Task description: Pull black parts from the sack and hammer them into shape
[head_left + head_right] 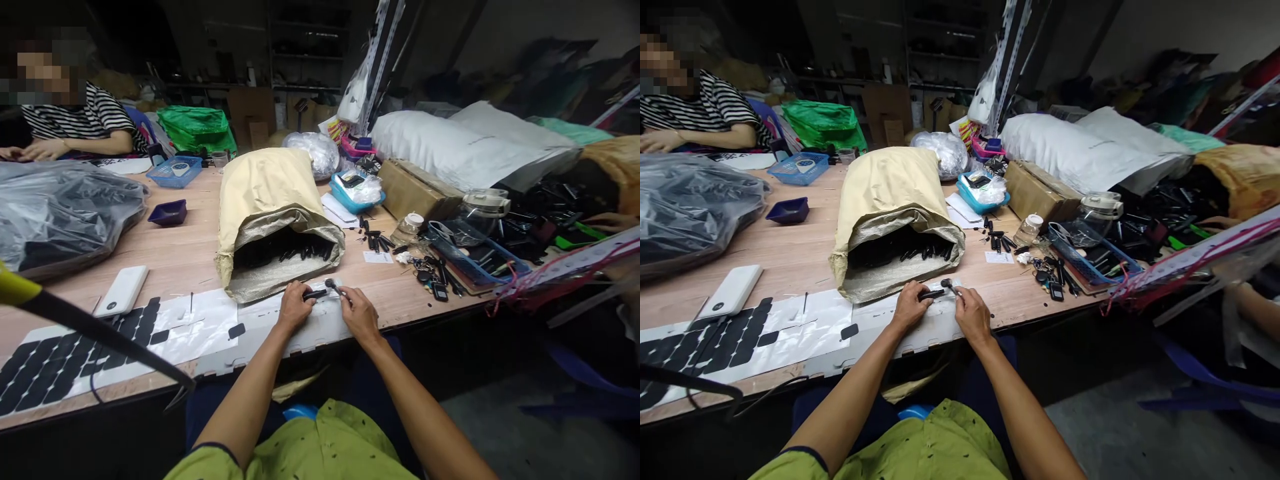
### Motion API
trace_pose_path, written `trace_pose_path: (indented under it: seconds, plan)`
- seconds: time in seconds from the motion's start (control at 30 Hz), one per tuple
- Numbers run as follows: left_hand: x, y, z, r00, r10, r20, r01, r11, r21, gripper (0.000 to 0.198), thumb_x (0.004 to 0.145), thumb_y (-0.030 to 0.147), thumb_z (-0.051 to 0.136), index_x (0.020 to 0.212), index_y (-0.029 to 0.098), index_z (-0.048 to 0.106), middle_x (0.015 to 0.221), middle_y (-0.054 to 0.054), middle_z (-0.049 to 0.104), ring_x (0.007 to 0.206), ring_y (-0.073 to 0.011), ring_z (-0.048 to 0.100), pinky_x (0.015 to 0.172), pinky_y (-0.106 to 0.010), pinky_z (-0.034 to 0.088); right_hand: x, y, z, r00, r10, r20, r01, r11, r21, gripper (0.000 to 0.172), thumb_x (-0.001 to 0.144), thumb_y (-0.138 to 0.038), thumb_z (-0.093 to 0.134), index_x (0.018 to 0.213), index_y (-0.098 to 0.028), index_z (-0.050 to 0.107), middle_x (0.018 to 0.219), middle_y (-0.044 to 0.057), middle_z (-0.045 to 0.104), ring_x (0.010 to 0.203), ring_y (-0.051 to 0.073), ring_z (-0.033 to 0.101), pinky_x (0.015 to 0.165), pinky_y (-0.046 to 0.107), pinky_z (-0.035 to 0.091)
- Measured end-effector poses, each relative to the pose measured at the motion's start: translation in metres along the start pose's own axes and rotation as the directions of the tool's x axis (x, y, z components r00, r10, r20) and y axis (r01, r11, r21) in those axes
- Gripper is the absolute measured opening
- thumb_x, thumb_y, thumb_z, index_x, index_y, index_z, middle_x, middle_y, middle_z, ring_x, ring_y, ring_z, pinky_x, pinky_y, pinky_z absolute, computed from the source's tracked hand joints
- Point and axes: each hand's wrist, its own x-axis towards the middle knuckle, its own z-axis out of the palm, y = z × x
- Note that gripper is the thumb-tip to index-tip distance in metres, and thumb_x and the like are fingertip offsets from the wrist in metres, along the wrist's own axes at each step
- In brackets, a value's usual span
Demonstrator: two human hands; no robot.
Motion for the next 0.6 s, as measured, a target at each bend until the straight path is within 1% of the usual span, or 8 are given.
trace_pose_path:
  seconds: [0.13, 0.23, 0.3, 0.4, 0.43, 0.5, 0.53, 0.6]
  plan:
    - [0.005, -0.003, 0.001, 1.000, 0.006, 0.013, -0.006, 1.000, 0.020, 0.011, 0.075, 0.014, 0.068, 0.084, 0.021, 0.068, 0.087, -0.003, 0.061, 0.090, -0.0216, 0.057, 0.084, -0.036, 0.047, 0.019, 0.021, -0.004, 0.996, 0.080, -0.026, -0.084, 0.964, -0.252, 0.034, 0.088, -0.013, 0.051, 0.113, -0.023, 0.071, 0.096, 0.007, 0.065, 0.090, 0.019, 0.057, 0.078, 0.028, 0.041]
    - [0.007, -0.002, -0.004, 0.999, 0.018, 0.032, -0.018, 1.000, 0.017, 0.009, 0.079, 0.017, 0.065, 0.087, 0.021, 0.068, 0.088, -0.004, 0.062, 0.091, -0.0214, 0.057, 0.085, -0.036, 0.048, 0.025, 0.022, -0.002, 0.996, 0.090, -0.014, -0.089, 0.933, -0.348, 0.034, 0.090, -0.015, 0.051, 0.118, -0.023, 0.068, 0.097, 0.008, 0.063, 0.090, 0.020, 0.054, 0.073, 0.029, 0.037]
    - [-0.003, 0.001, -0.009, 0.997, 0.068, 0.023, -0.068, 0.998, -0.016, 0.012, 0.084, 0.021, 0.059, 0.092, 0.021, 0.067, 0.093, -0.005, 0.063, 0.093, -0.0217, 0.058, 0.087, -0.038, 0.049, 0.025, 0.019, -0.001, 0.996, 0.094, -0.006, -0.089, 0.921, -0.380, 0.034, 0.091, -0.017, 0.050, 0.121, -0.023, 0.066, 0.099, 0.008, 0.062, 0.091, 0.021, 0.053, 0.073, 0.030, 0.035]
    - [-0.046, 0.001, -0.013, 0.976, 0.211, 0.048, -0.206, 0.974, -0.091, 0.024, 0.092, 0.031, 0.048, 0.104, 0.022, 0.066, 0.102, -0.009, 0.066, 0.100, -0.0235, 0.060, 0.092, -0.040, 0.050, 0.024, 0.015, 0.001, 0.995, 0.099, 0.003, -0.089, 0.910, -0.405, 0.034, 0.093, -0.019, 0.049, 0.123, -0.023, 0.064, 0.102, 0.008, 0.061, 0.093, 0.021, 0.051, 0.073, 0.031, 0.034]
    - [-0.067, -0.001, -0.013, 0.961, 0.261, 0.097, -0.250, 0.962, -0.112, 0.028, 0.093, 0.035, 0.046, 0.107, 0.023, 0.067, 0.104, -0.010, 0.067, 0.101, -0.0246, 0.061, 0.093, -0.041, 0.050, 0.024, 0.015, 0.001, 0.995, 0.098, 0.007, -0.086, 0.908, -0.410, 0.034, 0.093, -0.020, 0.049, 0.123, -0.023, 0.063, 0.102, 0.008, 0.060, 0.093, 0.021, 0.051, 0.073, 0.031, 0.033]
    - [-0.109, -0.008, -0.008, 0.897, 0.336, 0.289, -0.303, 0.941, -0.153, 0.032, 0.093, 0.040, 0.045, 0.111, 0.028, 0.068, 0.105, -0.009, 0.070, 0.098, -0.0255, 0.065, 0.092, -0.040, 0.052, 0.024, 0.014, 0.002, 0.995, 0.102, 0.012, -0.088, 0.904, -0.418, 0.034, 0.093, -0.021, 0.049, 0.124, -0.023, 0.062, 0.102, 0.009, 0.060, 0.093, 0.021, 0.051, 0.073, 0.031, 0.033]
    - [-0.128, -0.014, -0.005, 0.870, 0.321, 0.373, -0.286, 0.947, -0.148, 0.033, 0.093, 0.041, 0.044, 0.111, 0.030, 0.069, 0.105, -0.008, 0.071, 0.096, -0.0256, 0.066, 0.090, -0.039, 0.053, 0.024, 0.014, 0.002, 0.994, 0.106, 0.012, -0.092, 0.902, -0.422, 0.034, 0.093, -0.021, 0.048, 0.124, -0.023, 0.062, 0.102, 0.009, 0.060, 0.094, 0.022, 0.051, 0.073, 0.031, 0.033]
    - [-0.152, -0.030, 0.002, 0.885, 0.128, 0.447, -0.130, 0.991, -0.028, 0.035, 0.094, 0.039, 0.040, 0.112, 0.031, 0.069, 0.106, -0.008, 0.072, 0.097, -0.0264, 0.068, 0.089, -0.038, 0.054, 0.025, 0.013, 0.003, 0.994, 0.112, 0.008, -0.098, 0.900, -0.425, 0.034, 0.094, -0.021, 0.048, 0.124, -0.023, 0.062, 0.101, 0.009, 0.060, 0.094, 0.022, 0.050, 0.074, 0.031, 0.034]
